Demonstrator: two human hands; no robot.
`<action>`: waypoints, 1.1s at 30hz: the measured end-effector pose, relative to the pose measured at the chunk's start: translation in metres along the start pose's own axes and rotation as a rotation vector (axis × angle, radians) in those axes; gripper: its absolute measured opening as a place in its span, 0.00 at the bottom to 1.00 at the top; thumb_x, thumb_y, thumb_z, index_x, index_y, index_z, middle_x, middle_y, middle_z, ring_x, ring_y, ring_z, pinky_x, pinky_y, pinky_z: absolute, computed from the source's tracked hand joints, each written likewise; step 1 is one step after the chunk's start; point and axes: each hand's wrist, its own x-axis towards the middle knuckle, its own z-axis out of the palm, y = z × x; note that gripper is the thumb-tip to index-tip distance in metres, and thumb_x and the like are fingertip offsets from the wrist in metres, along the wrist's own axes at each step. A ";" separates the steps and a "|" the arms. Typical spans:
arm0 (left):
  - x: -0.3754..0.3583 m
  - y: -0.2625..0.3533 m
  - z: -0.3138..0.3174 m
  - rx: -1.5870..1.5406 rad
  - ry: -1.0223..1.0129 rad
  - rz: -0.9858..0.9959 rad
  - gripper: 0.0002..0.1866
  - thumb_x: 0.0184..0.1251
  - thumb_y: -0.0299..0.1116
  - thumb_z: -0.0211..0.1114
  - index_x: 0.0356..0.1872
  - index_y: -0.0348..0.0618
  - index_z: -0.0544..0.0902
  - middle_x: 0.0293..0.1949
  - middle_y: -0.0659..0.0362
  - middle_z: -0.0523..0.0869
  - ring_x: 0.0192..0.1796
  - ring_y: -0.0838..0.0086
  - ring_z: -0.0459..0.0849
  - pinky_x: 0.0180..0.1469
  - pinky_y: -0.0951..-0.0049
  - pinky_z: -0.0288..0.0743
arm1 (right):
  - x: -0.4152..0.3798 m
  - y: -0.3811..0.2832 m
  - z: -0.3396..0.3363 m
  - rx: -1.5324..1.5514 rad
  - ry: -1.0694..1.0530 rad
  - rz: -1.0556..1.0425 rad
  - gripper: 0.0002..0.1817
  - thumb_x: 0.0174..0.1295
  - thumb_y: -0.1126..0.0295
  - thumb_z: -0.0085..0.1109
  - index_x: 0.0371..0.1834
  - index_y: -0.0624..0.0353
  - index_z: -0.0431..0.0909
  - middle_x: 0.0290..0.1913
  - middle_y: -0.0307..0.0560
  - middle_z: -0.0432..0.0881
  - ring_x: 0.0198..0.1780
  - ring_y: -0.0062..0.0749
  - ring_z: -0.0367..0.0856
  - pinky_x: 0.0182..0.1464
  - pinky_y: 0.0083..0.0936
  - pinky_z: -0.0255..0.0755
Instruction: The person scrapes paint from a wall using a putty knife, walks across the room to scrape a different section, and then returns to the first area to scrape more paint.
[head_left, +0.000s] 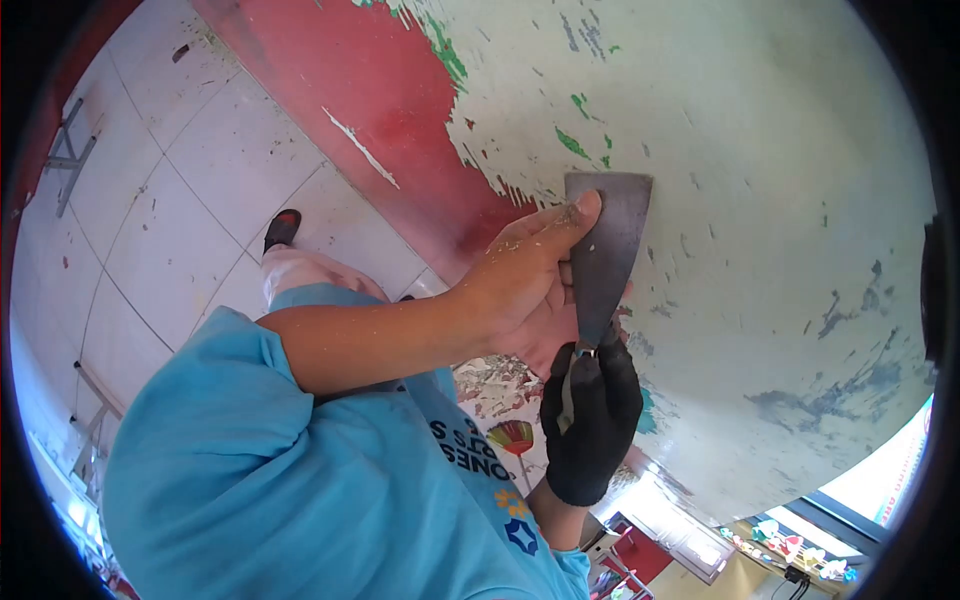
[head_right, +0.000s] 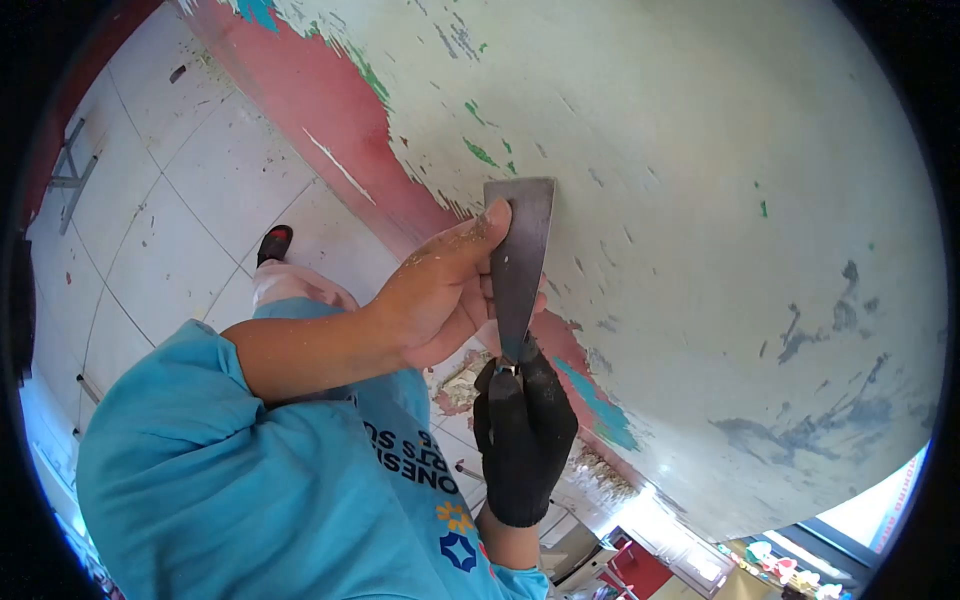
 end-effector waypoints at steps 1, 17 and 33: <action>0.000 0.003 0.001 -0.006 -0.002 0.002 0.22 0.61 0.54 0.55 0.38 0.42 0.73 0.29 0.58 0.80 0.33 0.71 0.82 0.38 0.72 0.77 | 0.003 -0.001 -0.002 -0.348 -0.016 -0.142 0.17 0.61 0.72 0.49 0.52 0.66 0.69 0.27 0.38 0.73 0.21 0.12 0.65 0.21 0.08 0.58; 0.000 -0.005 -0.001 0.008 -0.010 0.056 0.22 0.62 0.53 0.54 0.38 0.40 0.74 0.29 0.58 0.81 0.32 0.72 0.82 0.37 0.74 0.77 | 0.002 0.007 0.001 -0.147 0.016 -0.101 0.15 0.60 0.73 0.49 0.50 0.67 0.71 0.25 0.39 0.74 0.17 0.12 0.65 0.18 0.08 0.57; 0.007 -0.003 0.000 -0.015 -0.017 0.135 0.24 0.62 0.55 0.52 0.37 0.40 0.74 0.28 0.57 0.81 0.31 0.72 0.82 0.34 0.73 0.77 | 0.007 -0.015 0.001 -0.080 0.091 0.077 0.16 0.60 0.70 0.51 0.49 0.68 0.72 0.25 0.39 0.75 0.18 0.13 0.67 0.18 0.10 0.57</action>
